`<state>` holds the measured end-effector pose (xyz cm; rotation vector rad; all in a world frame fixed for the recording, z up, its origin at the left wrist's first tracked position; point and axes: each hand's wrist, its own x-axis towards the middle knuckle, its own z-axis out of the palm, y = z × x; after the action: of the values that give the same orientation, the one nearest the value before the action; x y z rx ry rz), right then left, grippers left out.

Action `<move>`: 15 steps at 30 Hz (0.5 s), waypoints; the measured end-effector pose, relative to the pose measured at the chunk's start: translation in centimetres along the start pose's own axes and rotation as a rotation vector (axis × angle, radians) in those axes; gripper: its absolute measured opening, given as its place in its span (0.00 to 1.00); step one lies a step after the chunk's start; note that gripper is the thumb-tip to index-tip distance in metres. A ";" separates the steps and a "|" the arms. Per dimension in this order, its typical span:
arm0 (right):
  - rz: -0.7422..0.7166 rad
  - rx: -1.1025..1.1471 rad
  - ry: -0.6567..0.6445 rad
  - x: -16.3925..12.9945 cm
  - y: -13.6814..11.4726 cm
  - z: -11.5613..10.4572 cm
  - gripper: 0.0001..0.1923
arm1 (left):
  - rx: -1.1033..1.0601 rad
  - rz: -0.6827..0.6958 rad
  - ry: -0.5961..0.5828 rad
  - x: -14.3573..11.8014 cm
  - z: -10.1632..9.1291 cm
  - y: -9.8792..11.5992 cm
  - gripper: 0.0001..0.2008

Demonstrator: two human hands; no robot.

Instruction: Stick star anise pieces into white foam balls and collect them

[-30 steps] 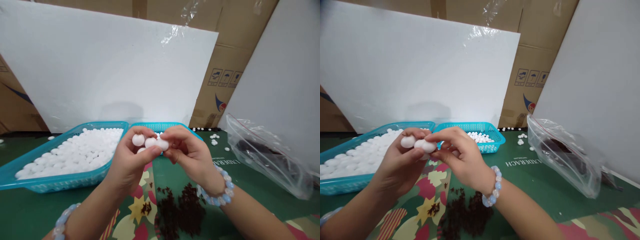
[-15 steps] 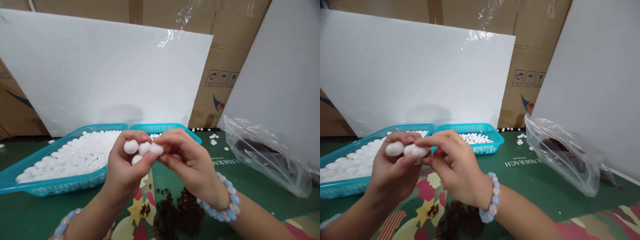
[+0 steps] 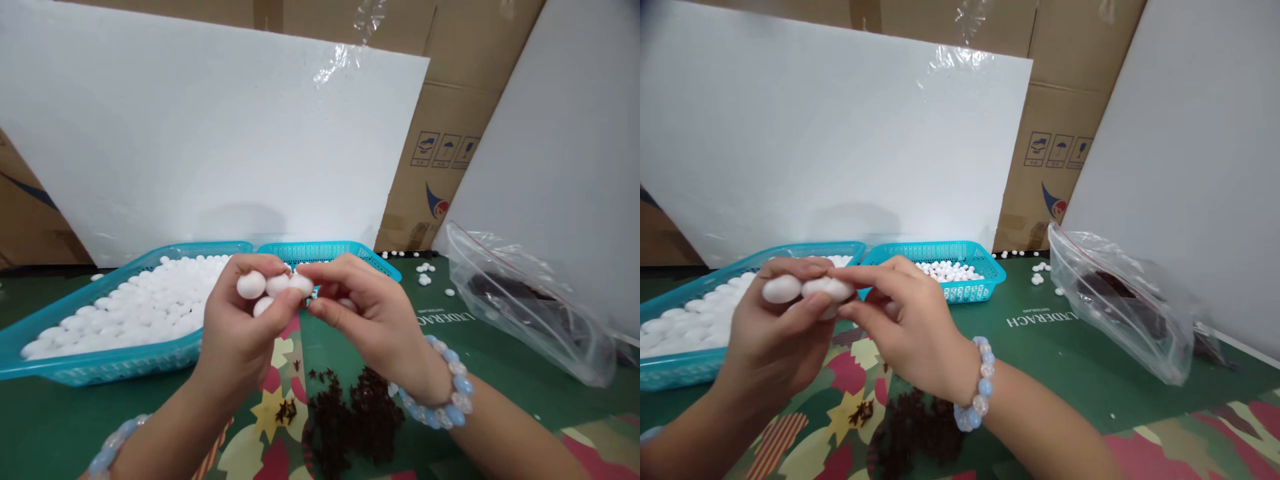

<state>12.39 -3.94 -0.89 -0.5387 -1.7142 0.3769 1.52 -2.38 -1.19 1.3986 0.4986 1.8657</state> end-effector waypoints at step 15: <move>0.506 0.792 0.005 0.6 -0.5 -0.1 0.06 | -0.113 -0.018 -0.204 0.2 -0.2 0.0 0.09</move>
<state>12.34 -4.07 -0.10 -0.3654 -1.2571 1.3392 1.27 -2.21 -1.13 1.4826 0.2988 1.6866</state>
